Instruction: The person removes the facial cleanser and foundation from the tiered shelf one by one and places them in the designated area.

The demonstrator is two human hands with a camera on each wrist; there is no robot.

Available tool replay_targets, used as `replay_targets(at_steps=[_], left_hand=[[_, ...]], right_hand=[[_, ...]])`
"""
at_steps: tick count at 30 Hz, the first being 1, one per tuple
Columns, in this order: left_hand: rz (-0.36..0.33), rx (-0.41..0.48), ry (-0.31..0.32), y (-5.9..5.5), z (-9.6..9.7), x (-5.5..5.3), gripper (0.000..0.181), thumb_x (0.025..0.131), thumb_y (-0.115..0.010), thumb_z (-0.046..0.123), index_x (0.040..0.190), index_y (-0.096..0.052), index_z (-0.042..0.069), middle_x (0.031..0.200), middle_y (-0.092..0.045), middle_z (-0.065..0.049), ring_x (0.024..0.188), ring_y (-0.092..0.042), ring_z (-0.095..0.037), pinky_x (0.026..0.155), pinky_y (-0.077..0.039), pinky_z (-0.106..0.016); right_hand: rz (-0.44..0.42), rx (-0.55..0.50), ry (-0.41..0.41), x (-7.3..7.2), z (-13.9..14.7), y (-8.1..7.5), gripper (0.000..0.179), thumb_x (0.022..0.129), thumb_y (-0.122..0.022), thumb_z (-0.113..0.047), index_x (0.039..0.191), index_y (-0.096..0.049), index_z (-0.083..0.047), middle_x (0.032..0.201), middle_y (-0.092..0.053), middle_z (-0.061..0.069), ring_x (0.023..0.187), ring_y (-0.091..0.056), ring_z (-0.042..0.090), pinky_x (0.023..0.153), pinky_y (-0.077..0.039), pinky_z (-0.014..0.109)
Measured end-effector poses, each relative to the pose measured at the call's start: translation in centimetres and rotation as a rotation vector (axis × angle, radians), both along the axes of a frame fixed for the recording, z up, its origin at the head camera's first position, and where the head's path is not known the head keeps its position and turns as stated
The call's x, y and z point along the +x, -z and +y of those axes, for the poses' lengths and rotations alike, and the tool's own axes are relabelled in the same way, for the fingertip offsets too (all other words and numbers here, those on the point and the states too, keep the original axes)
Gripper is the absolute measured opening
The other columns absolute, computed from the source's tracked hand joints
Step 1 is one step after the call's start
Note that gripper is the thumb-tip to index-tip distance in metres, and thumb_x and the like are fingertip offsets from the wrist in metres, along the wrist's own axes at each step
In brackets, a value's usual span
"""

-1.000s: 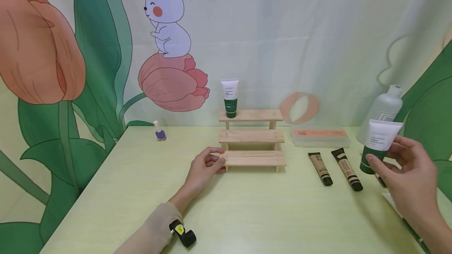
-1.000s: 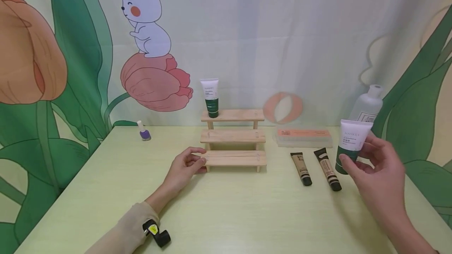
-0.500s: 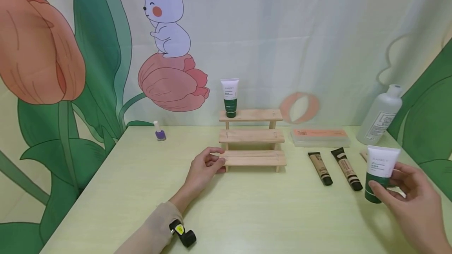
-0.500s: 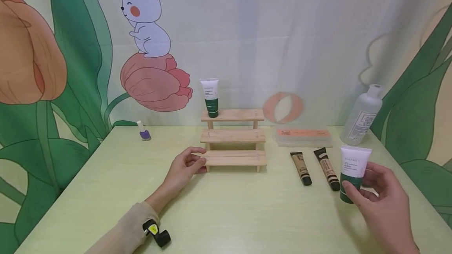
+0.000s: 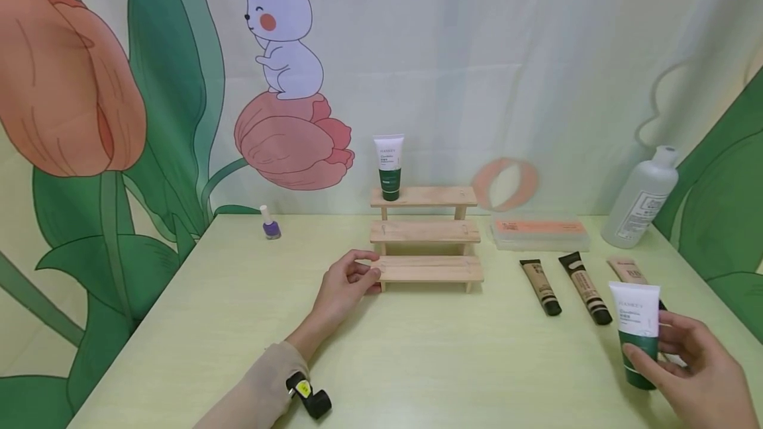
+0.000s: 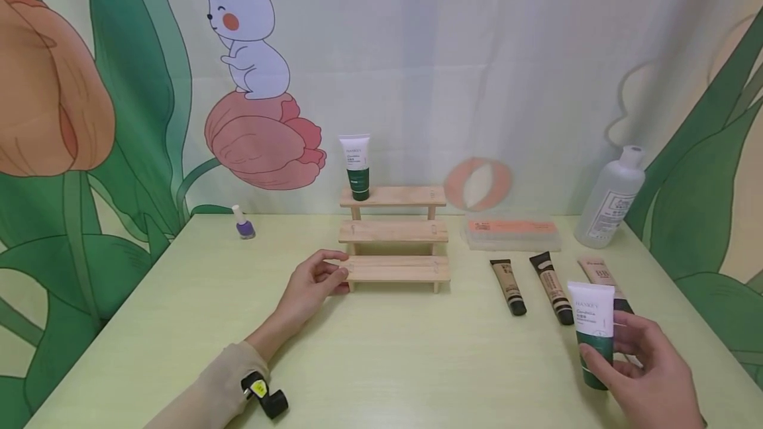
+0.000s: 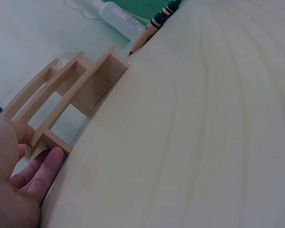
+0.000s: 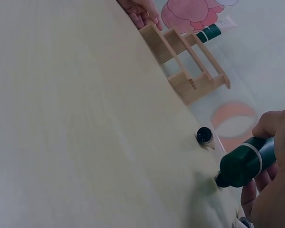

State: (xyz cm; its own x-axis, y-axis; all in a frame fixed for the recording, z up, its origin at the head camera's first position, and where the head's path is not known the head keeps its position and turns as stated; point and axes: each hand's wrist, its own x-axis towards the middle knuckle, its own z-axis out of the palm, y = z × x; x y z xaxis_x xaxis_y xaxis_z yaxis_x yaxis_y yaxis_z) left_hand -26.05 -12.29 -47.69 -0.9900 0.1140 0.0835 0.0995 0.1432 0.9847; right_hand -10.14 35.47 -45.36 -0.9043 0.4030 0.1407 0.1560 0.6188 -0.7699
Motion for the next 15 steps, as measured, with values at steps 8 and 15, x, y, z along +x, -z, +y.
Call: replay_targets(at_steps=[8,15], left_hand=[[0.0,-0.013,-0.001,0.07,-0.01,-0.03,0.027,0.109,-0.075,0.011,0.135,-0.072,0.012,0.108,-0.075,-0.015,0.095,-0.079,-0.025,0.088,-0.071,-0.034],[-0.005,-0.022,-0.002,0.08,0.02,0.0,0.027,0.109,-0.074,0.012,0.136,-0.072,0.013,0.109,-0.074,-0.015,0.096,-0.079,-0.026,0.089,-0.071,-0.035]], right_hand=[[-0.137,0.009,-0.028,0.66,0.22,0.95,0.075,0.101,-0.086,-0.028,0.154,-0.046,0.007,0.127,-0.067,0.026,0.082,-0.053,-0.01,0.065,-0.058,0.014],[-0.159,0.028,-0.035,0.92,0.38,1.13,0.076,0.095,-0.093,-0.026,0.149,-0.052,0.008,0.119,-0.072,0.025,0.08,-0.057,-0.007,0.063,-0.058,0.016]])
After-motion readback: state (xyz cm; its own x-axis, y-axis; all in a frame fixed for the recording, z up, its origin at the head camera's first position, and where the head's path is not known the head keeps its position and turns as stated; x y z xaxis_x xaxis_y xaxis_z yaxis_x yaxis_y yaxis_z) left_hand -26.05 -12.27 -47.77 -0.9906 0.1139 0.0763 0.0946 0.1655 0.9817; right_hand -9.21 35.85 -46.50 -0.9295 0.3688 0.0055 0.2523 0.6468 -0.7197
